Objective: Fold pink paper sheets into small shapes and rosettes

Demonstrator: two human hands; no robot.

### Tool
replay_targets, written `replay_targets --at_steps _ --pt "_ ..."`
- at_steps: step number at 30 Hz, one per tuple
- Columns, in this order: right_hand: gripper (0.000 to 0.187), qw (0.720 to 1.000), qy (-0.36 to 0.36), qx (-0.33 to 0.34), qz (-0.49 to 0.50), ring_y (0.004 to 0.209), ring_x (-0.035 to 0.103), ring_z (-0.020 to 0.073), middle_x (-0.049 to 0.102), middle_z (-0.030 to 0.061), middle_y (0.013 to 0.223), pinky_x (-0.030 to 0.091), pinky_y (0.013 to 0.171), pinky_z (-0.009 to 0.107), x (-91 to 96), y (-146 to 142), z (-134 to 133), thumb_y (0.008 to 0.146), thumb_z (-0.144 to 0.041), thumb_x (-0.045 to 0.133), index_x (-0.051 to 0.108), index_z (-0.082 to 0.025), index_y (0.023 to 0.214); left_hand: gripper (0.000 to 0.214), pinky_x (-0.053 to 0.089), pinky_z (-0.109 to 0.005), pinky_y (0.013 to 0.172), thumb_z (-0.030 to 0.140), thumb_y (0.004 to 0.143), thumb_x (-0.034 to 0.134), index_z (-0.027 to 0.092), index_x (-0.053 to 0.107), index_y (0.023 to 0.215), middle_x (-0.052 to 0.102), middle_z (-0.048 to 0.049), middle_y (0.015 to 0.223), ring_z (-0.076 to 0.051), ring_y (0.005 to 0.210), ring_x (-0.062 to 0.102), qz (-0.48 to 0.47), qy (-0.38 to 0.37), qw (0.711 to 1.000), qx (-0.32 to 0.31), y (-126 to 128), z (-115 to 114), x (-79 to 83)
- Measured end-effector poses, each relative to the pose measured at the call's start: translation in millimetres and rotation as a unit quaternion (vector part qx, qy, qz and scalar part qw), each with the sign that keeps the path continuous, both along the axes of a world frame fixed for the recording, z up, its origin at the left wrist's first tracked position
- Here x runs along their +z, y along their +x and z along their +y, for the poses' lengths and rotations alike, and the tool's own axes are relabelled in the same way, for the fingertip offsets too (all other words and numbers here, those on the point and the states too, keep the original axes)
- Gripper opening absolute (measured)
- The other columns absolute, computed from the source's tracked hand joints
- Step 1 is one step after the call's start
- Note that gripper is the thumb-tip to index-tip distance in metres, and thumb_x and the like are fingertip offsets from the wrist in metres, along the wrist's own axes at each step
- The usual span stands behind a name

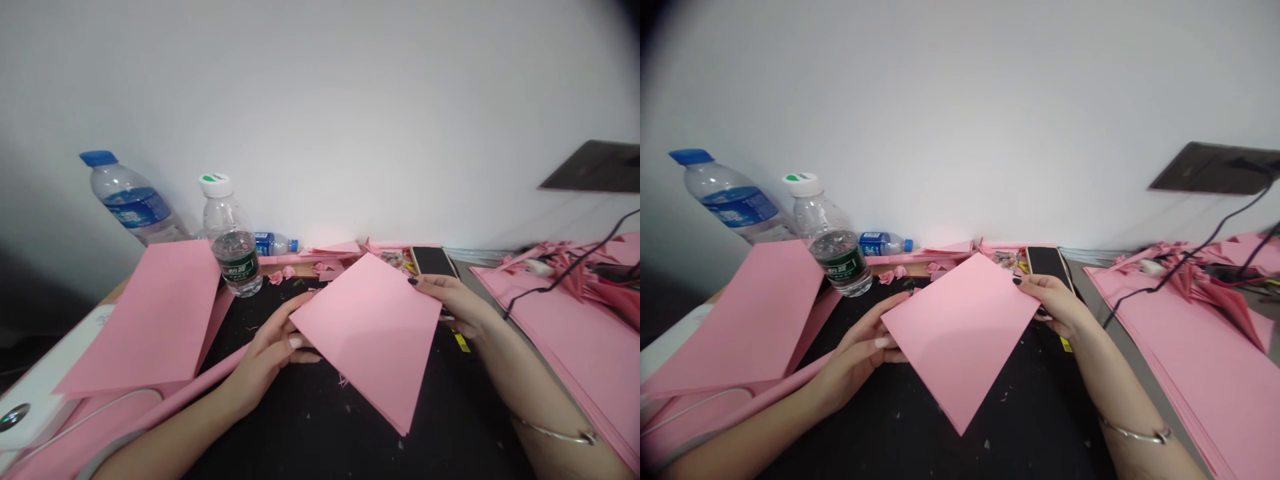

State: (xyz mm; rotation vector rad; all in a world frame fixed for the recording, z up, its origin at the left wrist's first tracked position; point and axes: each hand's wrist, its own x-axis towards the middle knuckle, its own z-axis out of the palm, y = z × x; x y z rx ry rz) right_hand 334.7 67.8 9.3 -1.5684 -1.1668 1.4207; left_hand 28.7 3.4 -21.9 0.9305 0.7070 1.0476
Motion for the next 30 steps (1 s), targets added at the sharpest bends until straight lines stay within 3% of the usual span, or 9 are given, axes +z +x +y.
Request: replay_targets --at_steps 8,14,18,24,30 --pt "0.037 1.0 -0.013 0.009 -0.016 0.037 0.023 0.0032 0.032 -0.008 0.049 0.013 0.033 0.018 1.0 -4.4 -0.8 0.06 -0.046 0.071 0.046 -0.019 0.064 0.046 0.052 -0.034 0.073 0.023 0.075 0.054 0.025 0.053 0.121 0.061 -0.0052 0.101 -0.02 0.085 0.06 -0.002 -0.014 1.0 0.013 -2.9 0.5 -0.8" --pt "0.037 1.0 -0.025 0.012 0.003 0.037 0.022 0.0024 0.031 -0.0085 0.049 0.013 0.032 0.016 0.9 -7.2 -1.0 0.06 -0.044 0.071 0.044 -0.019 0.062 0.04 0.052 -0.035 0.073 0.025 0.075 0.055 0.024 0.058 0.115 0.06 -0.0048 0.101 -0.02 0.084 0.059 0.012 -0.005 1.0 0.01 -4.5 0.6 0.5" --pt "0.035 0.999 -0.035 -0.001 0.011 0.037 0.025 0.0022 0.034 -0.0081 0.049 0.015 0.032 0.014 0.4 -7.3 -1.6 0.061 -0.041 0.072 0.047 -0.017 0.064 0.037 0.053 -0.037 0.075 0.028 0.081 0.053 0.023 0.057 0.117 0.056 -0.0067 0.116 -0.022 0.091 0.057 0.031 0.025 0.999 0.01 -7.1 0.1 -3.8" --pt "0.03 0.999 -0.03 0.022 0.038 0.035 0.023 0.0008 0.034 -0.0089 0.047 0.014 0.03 0.013 -0.9 -5.5 -1.2 0.065 -0.038 0.071 0.051 -0.016 0.068 0.034 0.053 -0.031 0.076 0.028 0.082 0.056 0.023 0.059 0.115 0.055 -0.0051 0.126 -0.024 0.101 0.058 0.166 0.037 0.984 0.056 -4.3 -2.0 -2.7" --pt "0.026 0.996 -0.039 0.061 0.049 0.033 0.028 0.0011 0.039 -0.0086 0.046 0.02 0.03 0.012 0.8 -2.4 -4.0 0.07 -0.035 0.07 0.057 -0.014 0.075 0.04 0.034 -0.037 0.104 0.021 0.078 0.058 0.024 0.06 0.118 0.057 -0.0017 0.128 -0.023 0.122 0.046 0.293 0.11 0.946 0.088 -3.0 1.4 -3.3"
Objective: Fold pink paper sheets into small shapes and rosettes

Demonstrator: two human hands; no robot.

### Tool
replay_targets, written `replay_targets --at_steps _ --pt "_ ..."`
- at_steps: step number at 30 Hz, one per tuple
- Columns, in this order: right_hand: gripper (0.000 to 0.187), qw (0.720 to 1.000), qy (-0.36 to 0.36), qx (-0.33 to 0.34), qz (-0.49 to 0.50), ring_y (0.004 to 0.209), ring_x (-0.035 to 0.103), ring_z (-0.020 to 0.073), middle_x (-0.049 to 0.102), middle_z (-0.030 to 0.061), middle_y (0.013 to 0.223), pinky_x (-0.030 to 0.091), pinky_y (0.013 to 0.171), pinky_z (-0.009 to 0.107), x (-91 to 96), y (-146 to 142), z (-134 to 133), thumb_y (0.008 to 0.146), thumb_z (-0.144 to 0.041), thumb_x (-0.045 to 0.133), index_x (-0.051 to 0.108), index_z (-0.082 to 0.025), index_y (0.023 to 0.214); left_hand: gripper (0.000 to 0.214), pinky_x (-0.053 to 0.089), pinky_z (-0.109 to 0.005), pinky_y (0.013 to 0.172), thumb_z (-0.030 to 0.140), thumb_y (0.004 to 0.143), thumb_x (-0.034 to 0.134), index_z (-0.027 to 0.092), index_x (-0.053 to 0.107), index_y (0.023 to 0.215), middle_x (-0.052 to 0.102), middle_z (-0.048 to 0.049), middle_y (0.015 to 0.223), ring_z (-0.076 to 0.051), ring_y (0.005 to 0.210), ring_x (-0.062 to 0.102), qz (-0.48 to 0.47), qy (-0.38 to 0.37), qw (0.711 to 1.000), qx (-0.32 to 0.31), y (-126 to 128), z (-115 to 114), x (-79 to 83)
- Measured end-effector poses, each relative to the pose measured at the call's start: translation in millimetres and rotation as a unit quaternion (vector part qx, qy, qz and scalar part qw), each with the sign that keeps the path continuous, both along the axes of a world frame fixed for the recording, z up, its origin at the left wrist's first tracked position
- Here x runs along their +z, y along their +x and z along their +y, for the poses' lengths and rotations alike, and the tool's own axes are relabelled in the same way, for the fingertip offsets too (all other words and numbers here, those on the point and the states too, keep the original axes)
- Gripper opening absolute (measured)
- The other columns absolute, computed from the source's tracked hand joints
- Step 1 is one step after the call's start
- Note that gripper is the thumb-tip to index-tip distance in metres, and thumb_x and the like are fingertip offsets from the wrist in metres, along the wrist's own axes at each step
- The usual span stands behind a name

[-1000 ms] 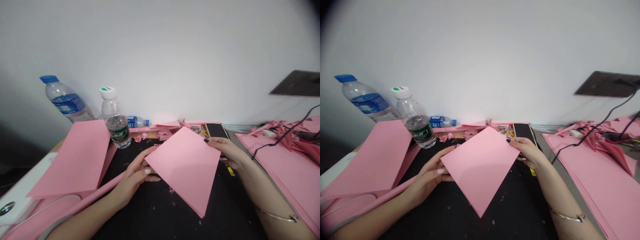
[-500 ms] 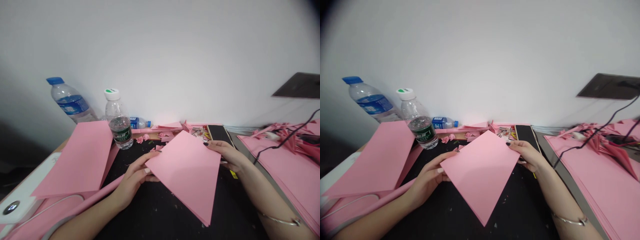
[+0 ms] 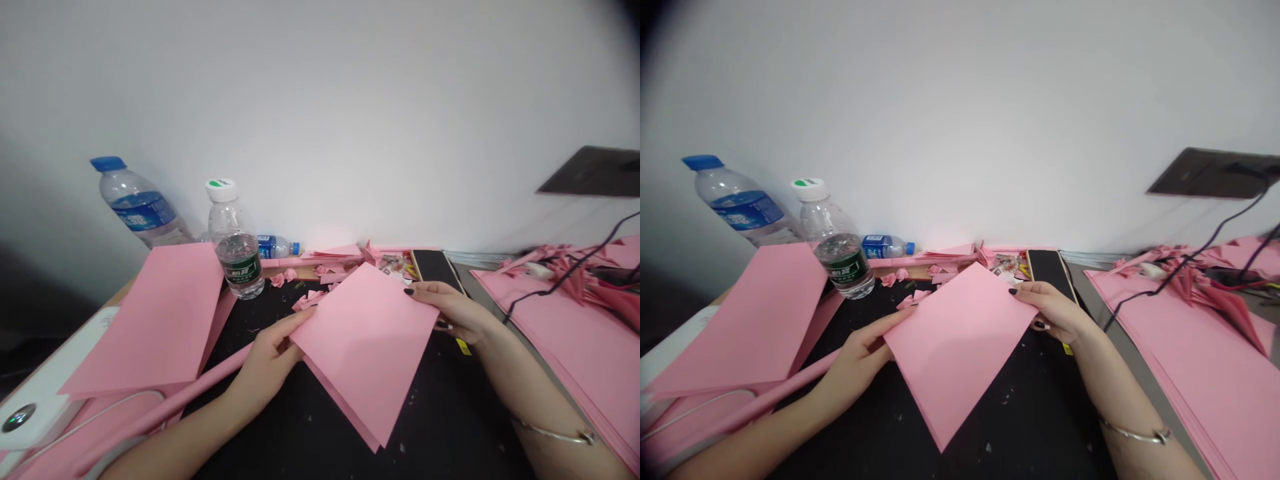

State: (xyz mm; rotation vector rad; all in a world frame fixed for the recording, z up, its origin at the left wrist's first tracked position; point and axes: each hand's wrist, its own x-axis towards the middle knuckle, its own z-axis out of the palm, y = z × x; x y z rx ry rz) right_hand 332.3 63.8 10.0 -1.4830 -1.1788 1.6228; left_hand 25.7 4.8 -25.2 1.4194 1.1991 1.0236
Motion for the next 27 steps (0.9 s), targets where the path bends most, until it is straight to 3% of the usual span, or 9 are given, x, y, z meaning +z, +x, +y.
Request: replay_targets --at_steps 3,5,8,11,15,18,22,25,27 --pt "0.025 1.0 -0.011 0.006 0.002 0.032 0.035 0.0032 0.042 -0.0076 0.044 0.027 0.029 0.014 -0.8 4 -1 0.07 -0.036 0.07 0.056 -0.015 0.069 0.038 0.034 -0.034 0.102 0.02 0.081 0.052 0.024 0.06 0.118 0.058 -0.0003 0.126 -0.021 0.12 0.048 0.014 -0.011 1.0 0.008 -1 1 0.0" --pt "0.027 0.999 -0.025 0.003 0.023 0.033 0.042 0.0062 0.045 -0.006 0.042 0.032 0.031 0.016 -1.4 6 0 0.074 -0.04 0.066 0.057 -0.016 0.067 0.03 0.043 -0.032 0.092 0.025 0.084 0.049 0.021 0.065 0.11 0.065 -0.0018 0.114 -0.021 0.107 0.056 0.004 -0.028 1.0 0.013 -1 0 1.3" --pt "0.029 0.995 -0.038 0.025 0.088 0.051 0.059 0.0114 0.061 0.0012 0.06 0.045 0.043 0.018 -0.7 8 1 0.081 -0.044 0.057 0.064 -0.016 0.086 0.033 0.047 -0.027 0.068 0.039 0.086 0.046 0.015 0.067 0.08 0.069 -0.0029 0.08 -0.02 0.078 0.061 -0.014 -0.05 0.998 0.042 0 -4 3.9" --pt "0.034 0.991 -0.012 0.059 0.117 0.071 0.064 0.0142 0.068 0.0061 0.089 0.05 0.057 0.021 2.1 6 1 0.082 -0.041 0.057 0.061 -0.02 0.109 0.039 0.045 -0.027 0.064 0.046 0.086 0.046 0.014 0.062 0.071 0.064 -0.0024 0.071 -0.018 0.069 0.058 -0.057 -0.065 0.995 0.06 1 -6 4.9" --pt "0.037 0.991 0.044 0.076 0.1 0.084 0.064 0.0167 0.066 0.0054 0.103 0.05 0.071 0.025 4.6 -5 -4 0.075 -0.033 0.068 0.06 -0.023 0.11 0.035 0.045 -0.028 0.065 0.045 0.086 0.048 0.014 0.063 0.085 0.066 -0.0051 0.079 -0.019 0.071 0.059 -0.126 -0.099 0.986 0.046 1 -7 3.6" --pt "0.024 0.992 0.069 0.065 0.086 0.07 0.062 0.0141 0.067 0.0035 0.085 0.049 0.064 0.025 2.5 -15 -8 0.075 -0.034 0.069 0.063 -0.018 0.093 0.036 0.046 -0.028 0.067 0.043 0.087 0.047 0.015 0.061 0.105 0.067 -0.0082 0.093 -0.019 0.076 0.06 -0.141 -0.111 0.983 0.026 1 -8 5.9" --pt "0.019 0.993 0.085 0.046 0.074 0.055 0.056 0.0083 0.061 -0.0012 0.067 0.042 0.052 0.019 1.5 -22 -10 0.076 -0.032 0.068 0.058 -0.016 0.073 0.042 0.047 -0.029 0.081 0.037 0.089 0.047 0.024 0.044 0.129 0.057 -0.0072 0.123 -0.02 0.1 0.058 -0.149 -0.038 0.987 0.041 5 -7 14.4" --pt "0.019 0.99 0.097 0.062 0.086 0.059 0.059 0.0108 0.062 -0.0006 0.07 0.045 0.057 0.021 6.1 -27 -13 0.077 -0.031 0.067 0.057 -0.018 0.087 0.051 0.043 -0.031 0.091 0.035 0.089 0.048 0.029 0.032 0.137 0.046 -0.005 0.136 -0.021 0.114 0.051 -0.151 0.022 0.987 0.055 7 -5 19.7" --pt "0.032 0.987 0.105 0.068 0.096 0.06 0.061 0.013 0.064 -0.0001 0.072 0.047 0.057 0.023 9.0 -30 -14 0.078 -0.031 0.066 0.051 -0.022 0.104 0.06 0.047 -0.031 0.087 0.035 0.088 0.05 0.031 0.023 0.141 0.049 -0.0053 0.133 -0.021 0.108 0.056 -0.154 0.029 0.986 0.061 6 -5 21.1"
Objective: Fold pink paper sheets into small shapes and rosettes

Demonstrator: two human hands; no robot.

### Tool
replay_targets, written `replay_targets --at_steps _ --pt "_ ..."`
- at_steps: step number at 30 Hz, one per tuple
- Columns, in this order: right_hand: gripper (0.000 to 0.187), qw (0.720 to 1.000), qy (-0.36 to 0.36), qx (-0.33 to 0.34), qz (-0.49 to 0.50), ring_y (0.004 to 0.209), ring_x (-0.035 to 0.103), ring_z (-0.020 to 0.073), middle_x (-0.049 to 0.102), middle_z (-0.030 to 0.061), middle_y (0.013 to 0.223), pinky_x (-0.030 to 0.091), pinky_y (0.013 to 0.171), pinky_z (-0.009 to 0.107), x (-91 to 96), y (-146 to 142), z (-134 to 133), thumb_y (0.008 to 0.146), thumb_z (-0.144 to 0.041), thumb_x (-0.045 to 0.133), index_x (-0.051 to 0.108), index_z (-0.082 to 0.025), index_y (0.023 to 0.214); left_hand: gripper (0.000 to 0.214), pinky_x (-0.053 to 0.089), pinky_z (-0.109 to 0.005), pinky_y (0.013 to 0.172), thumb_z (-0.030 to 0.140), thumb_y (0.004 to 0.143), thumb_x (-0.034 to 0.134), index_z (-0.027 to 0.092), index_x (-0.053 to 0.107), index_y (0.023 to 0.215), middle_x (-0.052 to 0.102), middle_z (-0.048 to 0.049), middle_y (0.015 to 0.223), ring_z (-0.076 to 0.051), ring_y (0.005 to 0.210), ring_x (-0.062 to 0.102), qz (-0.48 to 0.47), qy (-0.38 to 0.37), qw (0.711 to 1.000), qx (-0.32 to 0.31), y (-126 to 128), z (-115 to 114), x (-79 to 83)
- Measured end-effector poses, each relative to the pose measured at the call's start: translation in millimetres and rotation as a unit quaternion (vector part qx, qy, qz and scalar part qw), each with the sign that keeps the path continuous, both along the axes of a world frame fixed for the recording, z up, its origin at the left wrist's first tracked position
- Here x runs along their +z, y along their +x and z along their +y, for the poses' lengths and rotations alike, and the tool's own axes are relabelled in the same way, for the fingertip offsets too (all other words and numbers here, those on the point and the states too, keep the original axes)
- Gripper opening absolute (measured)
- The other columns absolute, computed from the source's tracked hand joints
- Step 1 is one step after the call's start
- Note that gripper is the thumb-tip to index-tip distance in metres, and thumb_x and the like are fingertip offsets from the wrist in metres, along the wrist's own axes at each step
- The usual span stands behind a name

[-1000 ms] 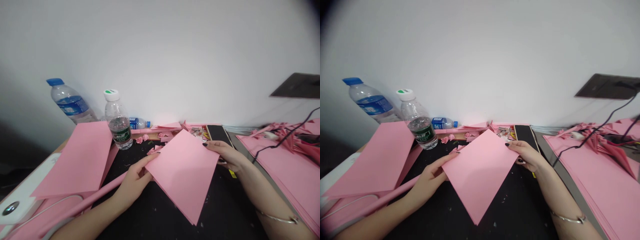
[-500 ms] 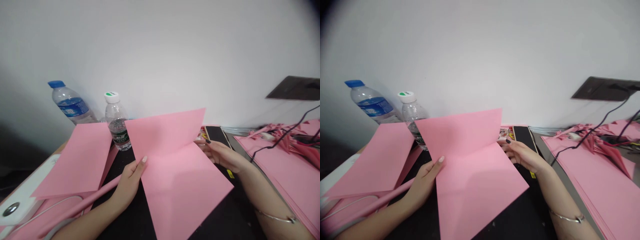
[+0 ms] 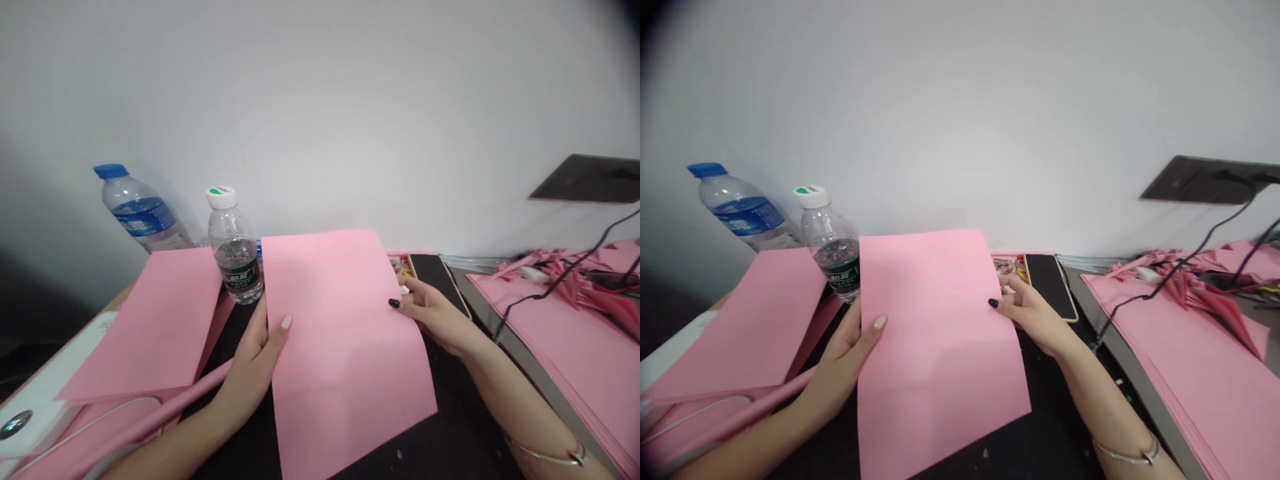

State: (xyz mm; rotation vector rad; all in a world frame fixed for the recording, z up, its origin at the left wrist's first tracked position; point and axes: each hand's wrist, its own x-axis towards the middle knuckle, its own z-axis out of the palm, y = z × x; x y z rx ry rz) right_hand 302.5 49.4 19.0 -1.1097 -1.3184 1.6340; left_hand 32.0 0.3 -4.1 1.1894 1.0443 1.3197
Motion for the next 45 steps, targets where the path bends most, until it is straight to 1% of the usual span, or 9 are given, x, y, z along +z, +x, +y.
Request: replay_targets --at_steps 3,6,11,15,23,28,34,39,45 --pt "0.047 0.999 0.037 -0.028 0.016 0.05 0.057 0.0111 0.064 -0.0027 0.069 0.043 0.048 0.02 0.1 -2 -1 0.081 -0.029 0.063 0.036 -0.03 0.12 0.077 0.052 -0.027 0.06 0.037 0.086 0.053 0.033 0.002 0.144 0.067 -0.0024 0.098 -0.018 0.072 0.066 0.006 -0.048 0.999 -0.01 -6 -1 -0.9" --pt "0.047 0.994 0.09 -0.059 0.01 0.045 0.052 0.0095 0.062 -0.0051 0.066 0.04 0.044 0.019 -1.8 -1 -1 0.083 -0.029 0.059 0.035 -0.035 0.123 0.079 0.046 -0.022 0.046 0.038 0.085 0.054 0.033 0.001 0.144 0.063 0.006 0.062 -0.013 0.048 0.058 0.066 -0.065 0.995 0.028 -13 -1 -3.1" --pt "0.019 0.977 0.174 -0.067 -0.107 0.089 0.061 0.0167 0.064 0.0046 0.104 0.049 0.069 0.023 1.1 0 -2 0.08 -0.029 0.063 0.065 -0.024 0.098 0.03 0.048 -0.029 0.083 0.039 0.084 0.053 0.024 0.064 0.108 0.064 -0.0038 0.113 -0.021 0.101 0.059 0.193 -0.003 0.98 0.05 -20 1 -6.8" --pt "0.031 0.973 0.191 -0.029 -0.124 0.107 0.055 0.0201 0.06 0.0033 0.114 0.05 0.079 0.025 3.5 -2 -4 0.069 -0.023 0.074 0.067 -0.026 0.099 0.041 0.048 -0.033 0.087 0.039 0.076 0.064 0.026 0.059 0.115 0.056 -0.0036 0.126 -0.025 0.108 0.055 0.209 -0.018 0.978 0.024 -18 0 -7.8" --pt "0.039 0.967 0.203 -0.048 -0.144 0.102 0.057 0.0203 0.061 0.0039 0.115 0.052 0.077 0.025 7.9 -3 -9 0.064 -0.022 0.077 0.066 -0.025 0.101 0.073 0.048 -0.035 0.092 0.03 0.064 0.076 0.029 0.043 0.129 0.039 -0.0063 0.141 -0.028 0.119 0.048 0.144 -0.021 0.988 -0.048 -13 -4 -2.9" --pt "0.041 0.959 0.197 -0.083 -0.185 0.095 0.06 0.0229 0.06 0.0074 0.116 0.055 0.068 0.028 15.1 -4 -13 0.064 -0.028 0.077 0.065 -0.023 0.103 0.06 0.041 -0.038 0.1 0.029 0.068 0.073 0.029 0.05 0.124 0.046 -0.0039 0.136 -0.027 0.127 0.039 0.165 0.015 0.986 -0.022 -15 -1 -8.8" --pt "0.048 0.928 0.23 -0.081 -0.28 0.089 0.061 0.0232 0.059 0.0052 0.12 0.053 0.064 0.029 23.2 -7 -18 0.065 -0.031 0.076 0.063 -0.026 0.111 0.048 0.047 -0.035 0.093 0.032 0.067 0.074 0.028 0.06 0.113 0.058 -0.0019 0.124 -0.026 0.119 0.049 0.174 0.001 0.983 0.061 -16 0 -7.8" --pt "0.038 0.875 0.303 -0.079 -0.37 0.091 0.06 0.0244 0.066 0.0034 0.108 0.049 0.068 0.03 22.6 -8 -19 0.068 -0.032 0.074 0.065 -0.027 0.105 0.038 0.047 -0.033 0.088 0.031 0.069 0.072 0.028 0.065 0.106 0.063 -0.0011 0.113 -0.024 0.106 0.055 0.229 0.047 0.966 0.112 -17 0 -9.0" --pt "0.032 0.808 0.416 -0.09 -0.408 0.079 0.056 0.0197 0.06 0.0044 0.093 0.046 0.062 0.029 18.0 -15 -20 0.074 -0.024 0.068 0.061 -0.026 0.104 0.017 0.042 -0.025 0.058 0.029 0.075 0.067 0.027 0.069 0.091 0.054 -0.0004 0.08 -0.016 0.073 0.052 0.293 0.153 0.933 0.145 -21 1 -12.2"
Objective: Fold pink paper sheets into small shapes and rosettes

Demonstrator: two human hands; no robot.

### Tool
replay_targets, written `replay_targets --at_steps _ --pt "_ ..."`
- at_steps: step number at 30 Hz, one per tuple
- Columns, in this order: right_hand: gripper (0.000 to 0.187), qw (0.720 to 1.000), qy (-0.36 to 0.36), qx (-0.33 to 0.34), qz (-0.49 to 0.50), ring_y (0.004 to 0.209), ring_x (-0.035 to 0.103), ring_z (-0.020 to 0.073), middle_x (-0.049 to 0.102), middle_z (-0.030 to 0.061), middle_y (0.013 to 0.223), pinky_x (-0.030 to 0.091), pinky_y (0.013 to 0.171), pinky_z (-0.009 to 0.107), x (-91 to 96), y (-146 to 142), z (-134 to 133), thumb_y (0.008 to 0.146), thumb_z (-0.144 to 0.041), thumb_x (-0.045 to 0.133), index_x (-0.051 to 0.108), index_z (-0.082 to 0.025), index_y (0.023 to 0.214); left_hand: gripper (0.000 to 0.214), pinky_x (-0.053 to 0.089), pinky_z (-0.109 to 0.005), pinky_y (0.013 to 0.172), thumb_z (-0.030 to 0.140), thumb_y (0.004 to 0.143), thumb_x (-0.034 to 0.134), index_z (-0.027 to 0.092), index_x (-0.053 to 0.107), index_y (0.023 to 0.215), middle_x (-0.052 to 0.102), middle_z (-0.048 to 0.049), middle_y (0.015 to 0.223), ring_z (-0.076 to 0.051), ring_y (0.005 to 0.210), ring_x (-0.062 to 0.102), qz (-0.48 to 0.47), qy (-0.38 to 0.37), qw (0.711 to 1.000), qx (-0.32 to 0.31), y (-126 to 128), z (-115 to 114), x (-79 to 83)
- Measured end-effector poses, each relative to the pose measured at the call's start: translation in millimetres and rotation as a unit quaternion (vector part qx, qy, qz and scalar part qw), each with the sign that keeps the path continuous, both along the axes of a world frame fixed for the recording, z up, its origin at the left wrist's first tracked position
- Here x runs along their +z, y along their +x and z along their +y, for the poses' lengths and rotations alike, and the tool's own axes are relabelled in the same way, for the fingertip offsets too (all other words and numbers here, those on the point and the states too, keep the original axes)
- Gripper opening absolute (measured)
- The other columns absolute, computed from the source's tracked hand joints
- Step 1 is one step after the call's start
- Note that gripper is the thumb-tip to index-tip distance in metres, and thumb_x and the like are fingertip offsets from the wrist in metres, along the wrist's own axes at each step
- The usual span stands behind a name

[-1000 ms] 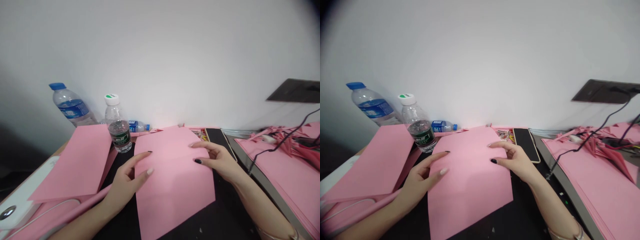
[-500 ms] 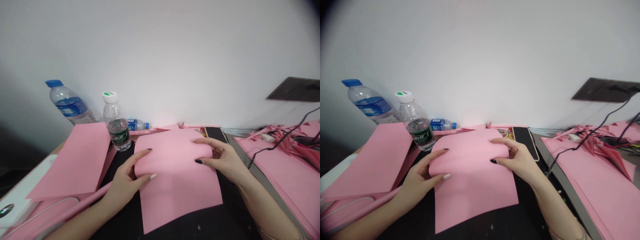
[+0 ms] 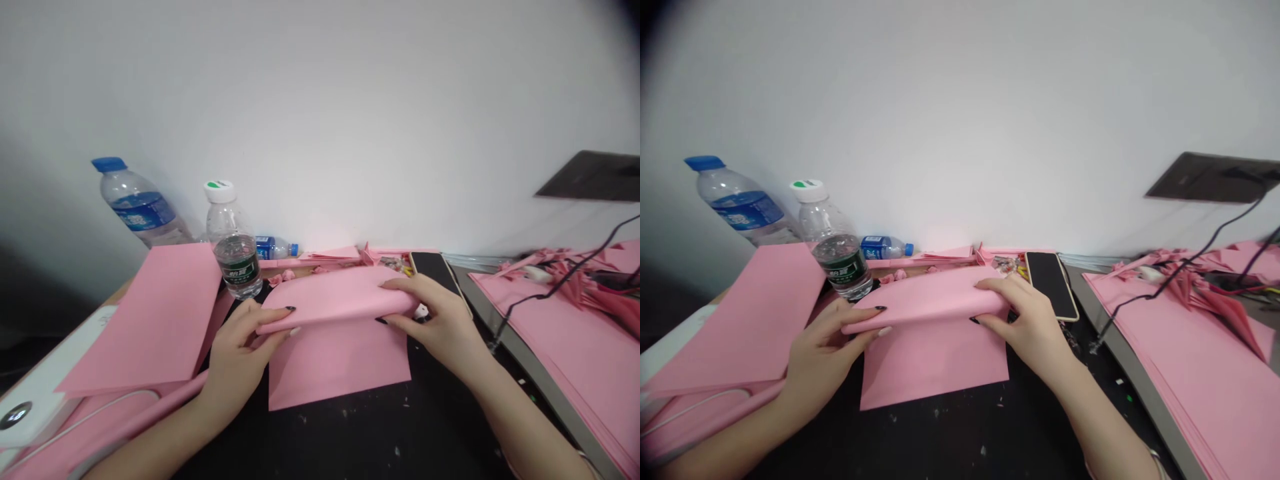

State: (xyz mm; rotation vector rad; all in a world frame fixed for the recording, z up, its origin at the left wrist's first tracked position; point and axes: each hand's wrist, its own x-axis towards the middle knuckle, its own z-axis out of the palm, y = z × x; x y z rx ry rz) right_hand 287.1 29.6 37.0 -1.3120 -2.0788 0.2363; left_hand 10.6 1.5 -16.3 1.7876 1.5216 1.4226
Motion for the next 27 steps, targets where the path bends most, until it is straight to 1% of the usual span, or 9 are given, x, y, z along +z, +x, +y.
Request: replay_targets --at_steps 5,8,12,14,17,19,22,24,27 --pt "0.017 0.994 0.107 -0.007 -0.011 0.072 0.047 0.0182 0.04 0.0023 0.076 0.044 0.059 0.03 -0.9 -4 -1 0.076 -0.019 0.064 0.067 -0.024 0.091 0.01 0.039 -0.026 0.059 0.022 0.076 0.065 0.028 0.068 0.083 0.04 0.0016 0.071 -0.015 0.068 0.046 0.007 0.068 0.997 -0.02 -2 0 2.2" --pt "0.011 0.989 0.148 -0.006 -0.005 0.084 0.05 0.0217 0.044 0.0057 0.084 0.045 0.065 0.034 3.4 -1 -3 0.078 -0.018 0.061 0.069 -0.025 0.079 0.009 0.04 -0.027 0.063 0.021 0.073 0.068 0.029 0.069 0.078 0.039 0.0007 0.078 -0.016 0.074 0.046 0.018 0.093 0.996 0.002 -3 0 6.3" --pt "0.013 0.996 0.041 0.051 0.057 0.092 0.059 0.0234 0.062 0.0067 0.099 0.048 0.077 0.036 8.5 5 -6 0.083 -0.021 0.056 0.067 -0.025 0.078 0.003 0.044 -0.028 0.073 0.024 0.072 0.068 0.026 0.067 0.074 0.044 -0.0005 0.089 -0.018 0.085 0.049 -0.014 0.09 0.996 -0.014 -4 2 14.7" --pt "0.01 0.995 -0.013 0.025 0.092 0.081 0.063 0.0227 0.067 0.0047 0.086 0.049 0.071 0.033 8.1 8 -6 0.082 -0.026 0.058 0.067 -0.025 0.078 0.003 0.045 -0.03 0.079 0.026 0.076 0.063 0.024 0.065 0.078 0.052 -0.001 0.094 -0.019 0.09 0.052 -0.059 0.051 0.996 -0.04 -5 2 18.0" --pt "0.008 0.984 -0.019 -0.058 0.168 0.067 0.06 0.0213 0.065 0.0027 0.07 0.046 0.059 0.032 5.1 12 -3 0.077 -0.03 0.063 0.067 -0.025 0.072 0.013 0.047 -0.03 0.078 0.03 0.08 0.06 0.024 0.063 0.091 0.062 -0.001 0.095 -0.02 0.091 0.057 -0.142 -0.038 0.987 -0.07 -4 2 19.4" --pt "0.01 0.964 -0.019 -0.091 0.25 0.064 0.057 0.0202 0.061 0.0026 0.068 0.044 0.056 0.031 3.8 13 1 0.074 -0.033 0.066 0.064 -0.025 0.069 0.02 0.048 -0.03 0.079 0.03 0.079 0.061 0.024 0.061 0.098 0.065 -0.0017 0.098 -0.021 0.093 0.059 -0.189 -0.071 0.975 -0.099 -4 2 18.4" --pt "0.015 0.913 -0.046 -0.103 0.392 0.065 0.056 0.0184 0.059 0.0024 0.072 0.045 0.055 0.03 4.2 14 7 0.071 -0.037 0.07 0.06 -0.026 0.071 0.03 0.046 -0.032 0.086 0.029 0.078 0.063 0.024 0.058 0.107 0.064 -0.0039 0.107 -0.022 0.101 0.059 -0.239 -0.078 0.956 -0.151 -3 2 16.0" --pt "0.018 0.885 -0.098 -0.096 0.444 0.065 0.057 0.0175 0.06 0.0025 0.076 0.046 0.055 0.029 4.5 15 10 0.07 -0.038 0.071 0.058 -0.026 0.075 0.036 0.046 -0.032 0.086 0.031 0.079 0.062 0.025 0.055 0.114 0.063 -0.0051 0.111 -0.022 0.103 0.058 -0.275 -0.101 0.938 -0.187 -3 3 14.2" --pt "0.027 0.869 -0.229 -0.079 0.432 0.062 0.058 0.017 0.063 0.0043 0.08 0.047 0.053 0.028 1.2 16 14 0.068 -0.039 0.072 0.058 -0.022 0.083 0.046 0.049 -0.032 0.078 0.042 0.082 0.056 0.025 0.049 0.124 0.064 -0.0075 0.109 -0.023 0.095 0.062 -0.349 -0.176 0.89 -0.236 -2 5 12.1"
